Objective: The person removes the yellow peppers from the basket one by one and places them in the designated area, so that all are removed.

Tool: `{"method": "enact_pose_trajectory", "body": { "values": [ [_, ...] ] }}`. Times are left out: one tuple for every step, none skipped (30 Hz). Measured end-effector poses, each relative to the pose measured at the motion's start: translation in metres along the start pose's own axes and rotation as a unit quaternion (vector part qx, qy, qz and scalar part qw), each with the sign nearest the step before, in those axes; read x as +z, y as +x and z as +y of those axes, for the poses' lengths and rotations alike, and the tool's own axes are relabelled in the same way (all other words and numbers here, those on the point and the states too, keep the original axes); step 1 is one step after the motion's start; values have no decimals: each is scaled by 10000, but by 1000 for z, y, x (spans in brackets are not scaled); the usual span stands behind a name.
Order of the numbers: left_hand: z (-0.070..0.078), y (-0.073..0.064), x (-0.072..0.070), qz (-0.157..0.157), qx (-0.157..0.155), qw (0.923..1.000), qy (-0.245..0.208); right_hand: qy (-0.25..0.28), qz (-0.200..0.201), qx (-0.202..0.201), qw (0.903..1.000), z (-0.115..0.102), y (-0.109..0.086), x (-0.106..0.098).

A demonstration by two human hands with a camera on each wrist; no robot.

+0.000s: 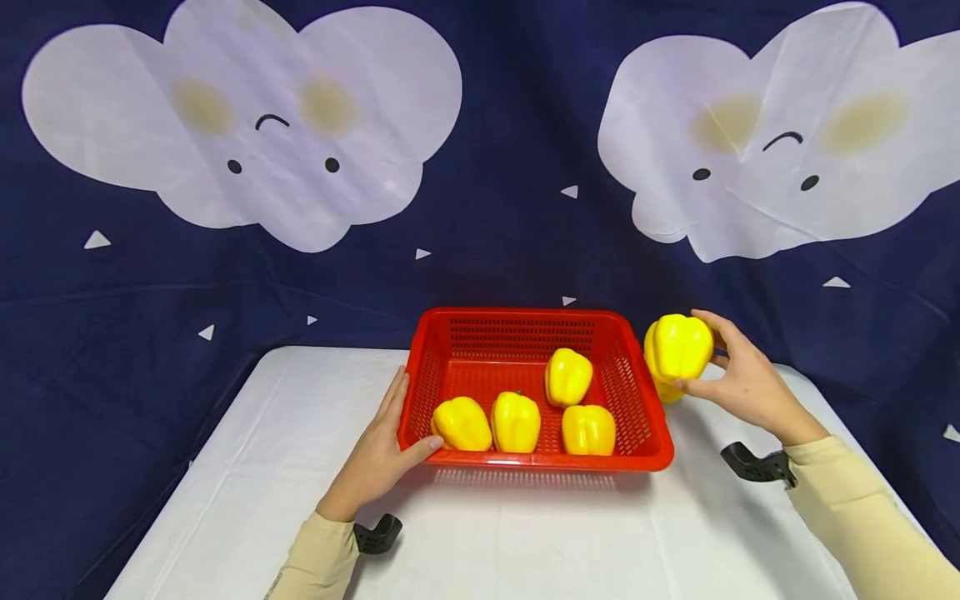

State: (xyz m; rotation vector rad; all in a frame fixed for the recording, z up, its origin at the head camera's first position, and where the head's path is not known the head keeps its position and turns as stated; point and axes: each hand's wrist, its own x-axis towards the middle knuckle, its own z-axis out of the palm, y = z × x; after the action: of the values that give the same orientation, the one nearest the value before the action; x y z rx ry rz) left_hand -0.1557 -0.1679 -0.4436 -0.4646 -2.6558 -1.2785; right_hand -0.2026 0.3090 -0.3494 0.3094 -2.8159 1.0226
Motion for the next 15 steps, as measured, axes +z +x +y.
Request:
{"method": "enact_pose_trajectory", "body": {
  "values": [
    [0, 0, 0, -3, 10, 10000, 8, -12, 9, 13, 10000, 2, 0, -1],
    [0, 0, 1, -10, 18, 10000, 9, -36, 16, 22, 10000, 4, -1, -2],
    [0, 0, 1, -11, 25, 10000, 2, -66, 21, 27, 10000, 6, -1, -3],
    [1, 0, 1, -19, 19, 10000, 4, -90, 18, 35, 10000, 8, -1, -4],
    [1, 0, 1, -20, 22, 10000, 3, -108, 20, 41, 9999, 11, -2, -4],
    [1, 0, 1, -27, 23, 10000, -1, -124, 24, 46, 9999, 13, -2, -5],
    [2, 0, 0, -37, 16, 10000, -4, -120, 33, 34, 9999, 15, -2, -6],
    [2, 0, 0, -44, 16, 10000, -14, -120, 30, 34, 9999, 16, -3, -7],
    [2, 0, 0, -46, 22, 10000, -2, -121, 29, 32, 9999, 18, -3, -8],
    [2, 0, -1, -40, 38, 10000, 1, -130, 29, 35, 9999, 19, -2, -9],
    [1, 0, -1, -27, 55, 10000, -9, -130, 29, 48, 9999, 21, -2, -10],
    [1, 0, -1, -25, 67, 10000, -15, -136, 17, 69, 9999, 22, -2, -11],
    [1, 0, -1, -28, 74, 10000, -22, -135, -19, 117, 9998, 24, -1, -11],
    [1, 0, -1, -33, 85, 10000, -22, -172, -51, 179, 9997, 25, -1, -12],
    [0, -1, -1, -40, 87, 10000, -20, -205, -63, 243, 9995, 27, -1, -13]
  ]
}}
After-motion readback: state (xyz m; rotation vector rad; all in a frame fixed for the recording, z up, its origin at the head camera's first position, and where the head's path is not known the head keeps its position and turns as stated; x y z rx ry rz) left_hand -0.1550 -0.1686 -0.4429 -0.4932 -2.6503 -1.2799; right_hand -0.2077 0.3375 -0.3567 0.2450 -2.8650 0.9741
